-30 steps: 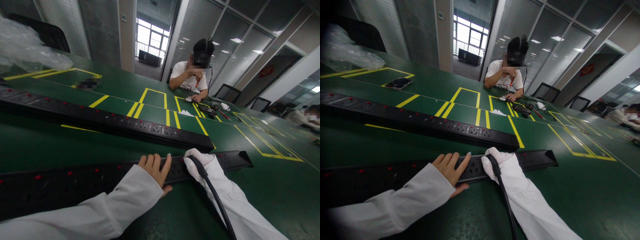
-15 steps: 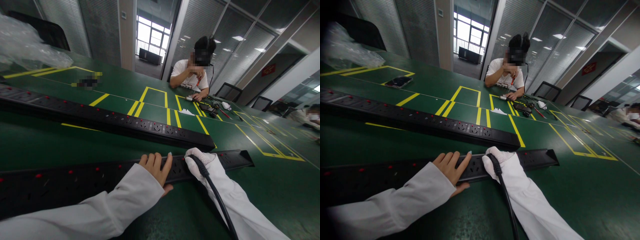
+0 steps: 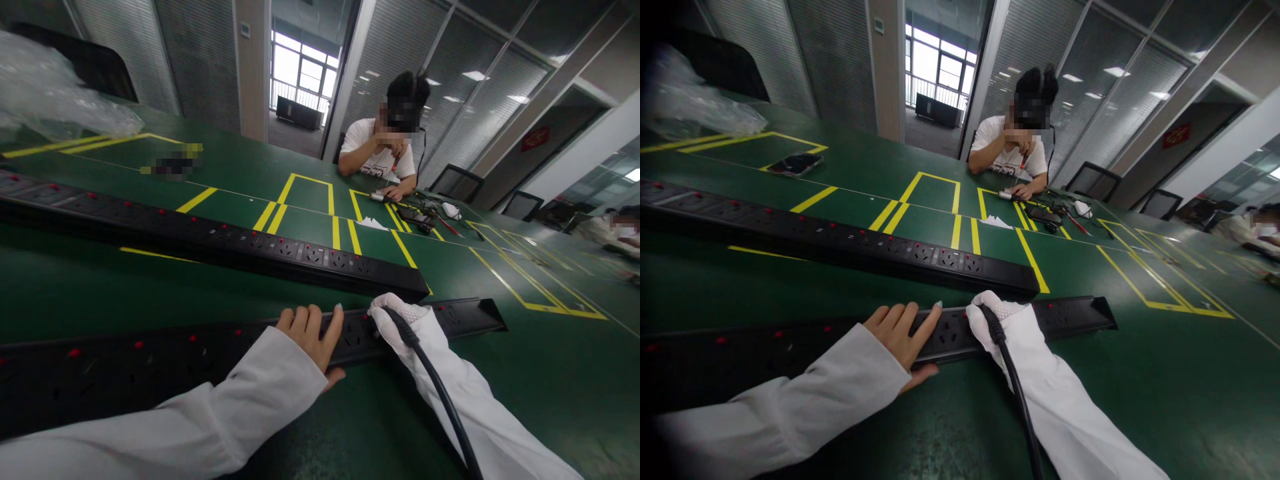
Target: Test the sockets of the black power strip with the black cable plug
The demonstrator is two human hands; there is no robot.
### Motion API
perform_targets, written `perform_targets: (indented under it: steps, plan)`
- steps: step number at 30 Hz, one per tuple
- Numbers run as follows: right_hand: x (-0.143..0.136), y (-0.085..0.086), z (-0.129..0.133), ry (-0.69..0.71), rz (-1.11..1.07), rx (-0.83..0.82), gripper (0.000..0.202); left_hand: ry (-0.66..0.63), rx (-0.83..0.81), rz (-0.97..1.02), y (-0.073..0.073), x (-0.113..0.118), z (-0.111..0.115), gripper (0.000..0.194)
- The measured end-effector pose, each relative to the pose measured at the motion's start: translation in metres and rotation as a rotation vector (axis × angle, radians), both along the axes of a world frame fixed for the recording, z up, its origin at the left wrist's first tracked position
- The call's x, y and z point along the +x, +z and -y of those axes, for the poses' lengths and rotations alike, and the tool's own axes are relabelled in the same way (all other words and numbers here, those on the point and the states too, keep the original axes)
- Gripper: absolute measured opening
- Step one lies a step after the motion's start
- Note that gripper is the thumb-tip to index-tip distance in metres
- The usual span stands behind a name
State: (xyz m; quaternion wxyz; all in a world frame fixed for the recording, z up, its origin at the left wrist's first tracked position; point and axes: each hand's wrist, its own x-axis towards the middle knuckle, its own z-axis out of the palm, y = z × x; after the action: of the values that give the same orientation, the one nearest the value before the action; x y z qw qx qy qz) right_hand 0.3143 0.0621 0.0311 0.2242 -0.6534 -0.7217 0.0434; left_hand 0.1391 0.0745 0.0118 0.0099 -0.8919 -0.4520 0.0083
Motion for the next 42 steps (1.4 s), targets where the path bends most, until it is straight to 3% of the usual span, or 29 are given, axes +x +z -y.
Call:
perform_targets:
  steps: [7, 16, 18, 23, 25, 35, 42]
  plan:
    - [0.002, -0.001, 0.006, 0.028, 0.067, 0.197, 0.025, -0.01, -0.008, -0.003, 0.003, 0.0, 0.001, 0.077]
    - [0.001, -0.003, -0.002, -0.09, -0.021, -0.019, 0.028, -0.013, -0.006, 0.0, 0.003, -0.001, 0.001, 0.077]
    - [0.002, -0.003, -0.001, -0.081, -0.143, -0.026, 0.028, -0.007, -0.003, 0.0, 0.003, 0.0, 0.001, 0.078]
    - [0.005, -0.002, 0.009, -0.079, -0.807, 0.133, 0.036, -0.004, 0.011, -0.001, 0.001, 0.0, 0.001, 0.078]
    - [0.008, -0.002, 0.011, -0.074, -0.86, 0.176, 0.036, -0.006, 0.016, 0.008, 0.0, 0.0, 0.001, 0.079]
    - [0.053, -0.004, -0.002, -0.171, -0.712, 0.123, 0.032, -0.011, 0.029, 0.011, 0.0, -0.001, 0.001, 0.078]
    - [0.059, -0.012, -0.002, -0.153, -0.532, 0.098, 0.032, -0.035, 0.035, 0.03, -0.001, -0.004, 0.0, 0.076]
